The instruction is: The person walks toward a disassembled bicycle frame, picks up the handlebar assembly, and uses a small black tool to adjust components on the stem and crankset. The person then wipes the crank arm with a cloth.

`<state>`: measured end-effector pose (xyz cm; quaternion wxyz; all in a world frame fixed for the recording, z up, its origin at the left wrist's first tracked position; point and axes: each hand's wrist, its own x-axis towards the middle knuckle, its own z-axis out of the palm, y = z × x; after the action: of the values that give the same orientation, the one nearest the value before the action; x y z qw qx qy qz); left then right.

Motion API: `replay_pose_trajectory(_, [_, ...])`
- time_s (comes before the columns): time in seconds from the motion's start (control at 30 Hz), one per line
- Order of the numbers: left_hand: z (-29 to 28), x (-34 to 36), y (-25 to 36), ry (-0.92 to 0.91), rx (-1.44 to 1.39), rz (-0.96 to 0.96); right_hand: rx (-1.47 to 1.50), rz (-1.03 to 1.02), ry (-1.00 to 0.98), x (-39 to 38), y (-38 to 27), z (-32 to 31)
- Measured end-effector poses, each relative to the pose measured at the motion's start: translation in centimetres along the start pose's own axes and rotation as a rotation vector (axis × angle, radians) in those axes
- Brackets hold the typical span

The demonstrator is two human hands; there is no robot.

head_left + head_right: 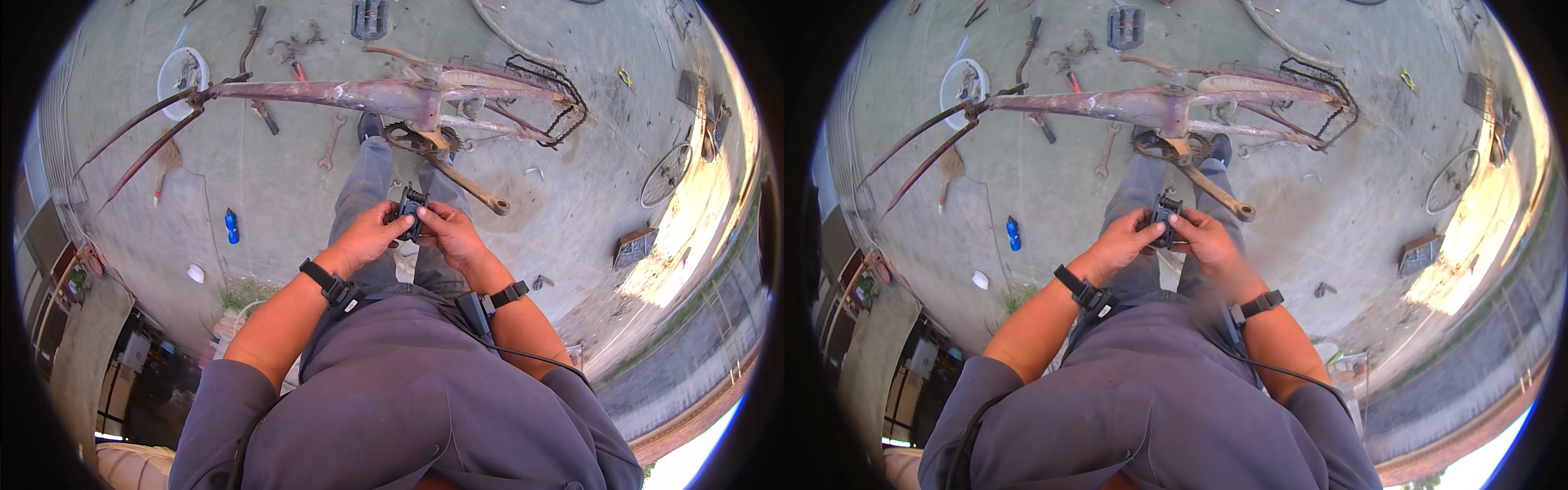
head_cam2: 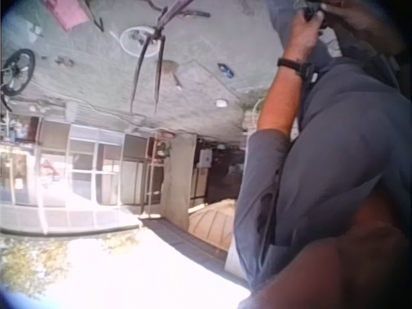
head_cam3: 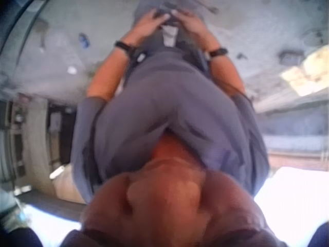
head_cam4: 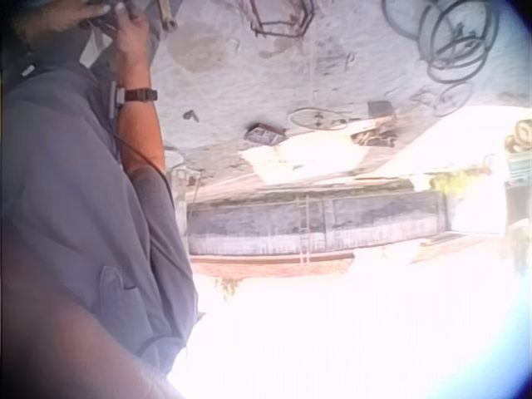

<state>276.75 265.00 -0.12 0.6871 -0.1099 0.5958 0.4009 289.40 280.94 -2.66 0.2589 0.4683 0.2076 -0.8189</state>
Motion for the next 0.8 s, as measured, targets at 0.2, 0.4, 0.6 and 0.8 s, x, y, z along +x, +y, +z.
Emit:
replay_pose_trajectory(0.2, [-0.9,-0.4,-0.1,0.024,-0.022,0.013,-0.035,-0.060,0.001,0.5,-0.1,1.3])
replay_pose_trajectory(0.4, [-2.4,-0.8,-1.1,0.077,-0.060,0.045,-0.088,-0.043,-0.012,1.3,-0.1,2.8])
replay_pose_trajectory(0.6, [-5.0,-0.6,-2.3,0.163,-0.040,0.128,-0.177,-0.005,-0.042,2.5,-0.2,4.9])
replay_pose_trajectory(0.8, [-8.9,-1.1,-2.3,0.244,-0.194,0.043,-0.264,0.035,0.018,3.6,0.1,6.8])
